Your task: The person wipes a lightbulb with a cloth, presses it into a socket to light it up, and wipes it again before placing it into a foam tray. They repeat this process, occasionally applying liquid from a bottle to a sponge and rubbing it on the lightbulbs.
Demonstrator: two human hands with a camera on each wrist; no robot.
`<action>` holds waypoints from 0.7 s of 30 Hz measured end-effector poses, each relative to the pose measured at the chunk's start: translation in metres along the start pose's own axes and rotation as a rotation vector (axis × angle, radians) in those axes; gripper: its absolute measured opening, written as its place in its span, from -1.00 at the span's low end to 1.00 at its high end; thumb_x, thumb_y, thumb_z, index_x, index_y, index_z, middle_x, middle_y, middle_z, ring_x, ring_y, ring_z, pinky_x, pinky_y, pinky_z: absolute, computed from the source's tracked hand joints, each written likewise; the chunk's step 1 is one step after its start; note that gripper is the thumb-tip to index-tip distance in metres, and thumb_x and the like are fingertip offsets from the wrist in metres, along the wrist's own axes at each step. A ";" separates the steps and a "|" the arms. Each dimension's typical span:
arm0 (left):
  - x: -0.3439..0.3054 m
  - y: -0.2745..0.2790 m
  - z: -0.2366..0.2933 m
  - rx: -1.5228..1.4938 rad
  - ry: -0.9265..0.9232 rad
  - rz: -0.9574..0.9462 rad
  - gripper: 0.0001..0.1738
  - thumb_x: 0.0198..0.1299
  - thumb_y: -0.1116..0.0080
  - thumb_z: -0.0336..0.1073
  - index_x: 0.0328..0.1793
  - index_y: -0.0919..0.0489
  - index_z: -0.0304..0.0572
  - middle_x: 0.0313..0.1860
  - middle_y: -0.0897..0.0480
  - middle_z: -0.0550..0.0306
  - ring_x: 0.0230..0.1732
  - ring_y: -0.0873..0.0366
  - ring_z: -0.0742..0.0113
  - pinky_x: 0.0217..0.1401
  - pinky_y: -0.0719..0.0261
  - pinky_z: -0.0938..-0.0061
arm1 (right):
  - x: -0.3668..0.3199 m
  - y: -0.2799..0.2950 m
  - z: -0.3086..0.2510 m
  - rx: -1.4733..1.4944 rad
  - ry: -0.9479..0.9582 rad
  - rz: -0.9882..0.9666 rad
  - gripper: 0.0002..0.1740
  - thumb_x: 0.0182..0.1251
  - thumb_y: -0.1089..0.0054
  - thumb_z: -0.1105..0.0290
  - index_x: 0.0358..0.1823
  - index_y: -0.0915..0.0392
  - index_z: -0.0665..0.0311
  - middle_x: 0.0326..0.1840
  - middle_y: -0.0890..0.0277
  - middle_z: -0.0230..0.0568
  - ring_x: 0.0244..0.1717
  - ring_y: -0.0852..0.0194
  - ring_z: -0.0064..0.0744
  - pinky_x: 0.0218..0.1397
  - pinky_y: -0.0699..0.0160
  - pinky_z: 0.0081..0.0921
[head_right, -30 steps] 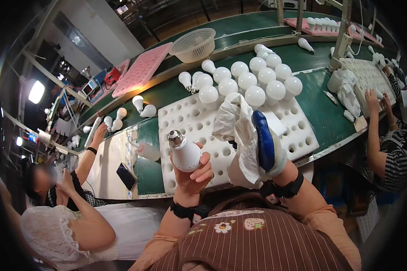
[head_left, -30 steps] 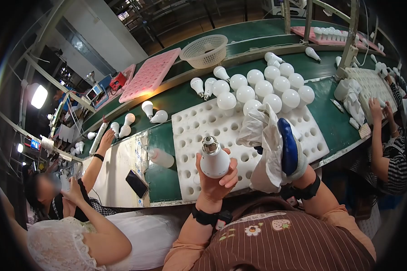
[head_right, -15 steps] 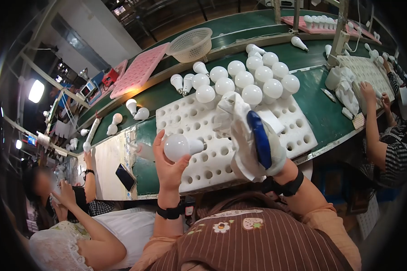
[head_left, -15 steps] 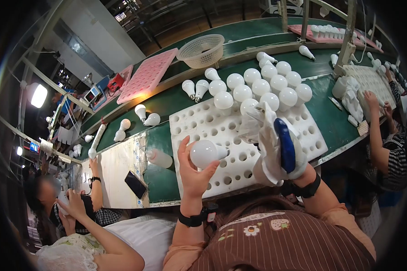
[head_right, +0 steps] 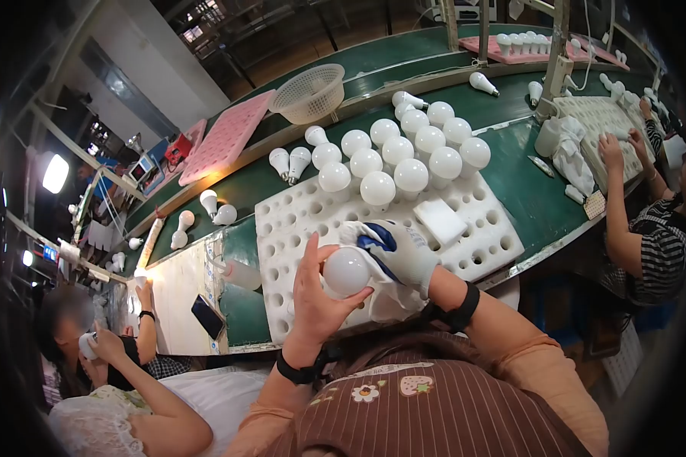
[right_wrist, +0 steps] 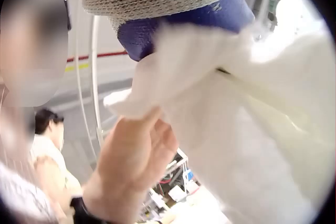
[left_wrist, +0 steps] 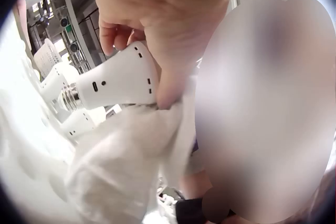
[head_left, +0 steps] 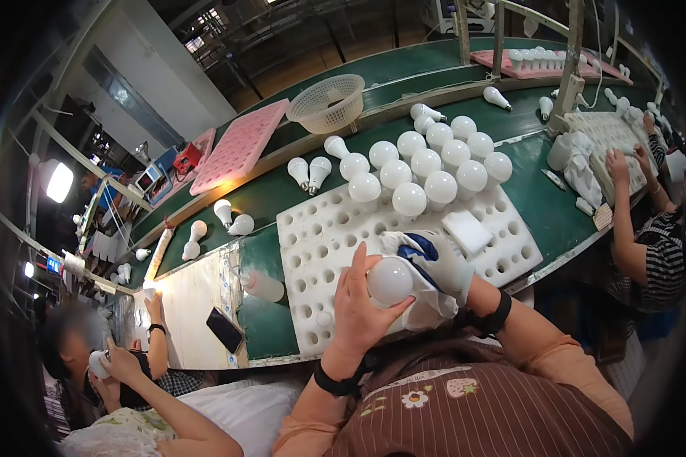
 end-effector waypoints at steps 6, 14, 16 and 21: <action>0.025 0.016 -0.083 0.031 0.312 0.110 -0.02 -0.16 -0.54 -0.12 0.39 -0.29 -0.25 0.04 -0.55 -0.12 0.07 -0.50 -0.07 0.14 -0.45 0.18 | -0.023 0.004 0.017 -0.382 -0.038 0.020 -0.59 0.28 -0.15 0.21 0.16 -0.52 0.06 -0.01 -0.55 -0.03 -0.04 -0.50 0.05 0.01 -0.50 -0.15; 0.105 0.041 -0.174 0.097 0.625 0.514 -0.18 0.02 -0.41 -0.02 0.32 -0.38 -0.37 0.15 -0.48 -0.22 0.02 -0.56 0.05 0.14 -0.48 0.29 | -0.025 0.001 0.015 -0.461 0.062 0.026 -0.57 0.18 -0.19 0.24 0.13 -0.54 0.06 -0.03 -0.56 -0.10 -0.03 -0.50 0.00 0.04 -0.49 -0.15; 0.116 0.018 -0.196 0.039 0.550 0.430 -0.22 0.02 -0.41 -0.05 0.28 -0.42 -0.39 0.09 -0.53 -0.21 -0.12 -0.57 0.17 0.01 -0.53 0.34 | -0.026 0.002 0.013 -0.492 0.082 0.033 -0.56 0.19 -0.19 0.23 0.14 -0.54 0.05 -0.05 -0.56 -0.10 -0.04 -0.51 -0.01 0.03 -0.49 -0.15; 0.126 -0.049 -0.162 0.032 0.439 -0.076 -0.14 -0.03 -0.39 0.15 0.24 -0.43 -0.36 0.12 -0.55 -0.24 0.09 -0.55 0.06 0.13 -0.50 0.26 | -0.025 -0.002 0.006 -0.488 0.095 0.050 -0.53 0.17 -0.23 0.28 0.16 -0.53 0.11 -0.09 -0.55 -0.06 -0.04 -0.51 -0.01 0.03 -0.49 -0.16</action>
Point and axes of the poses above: each hand's wrist, its own x-axis towards the middle knuckle, its own y-axis out of the back of the hand, z = x × y, the point moved 2 cm from there along x, towards the middle knuckle
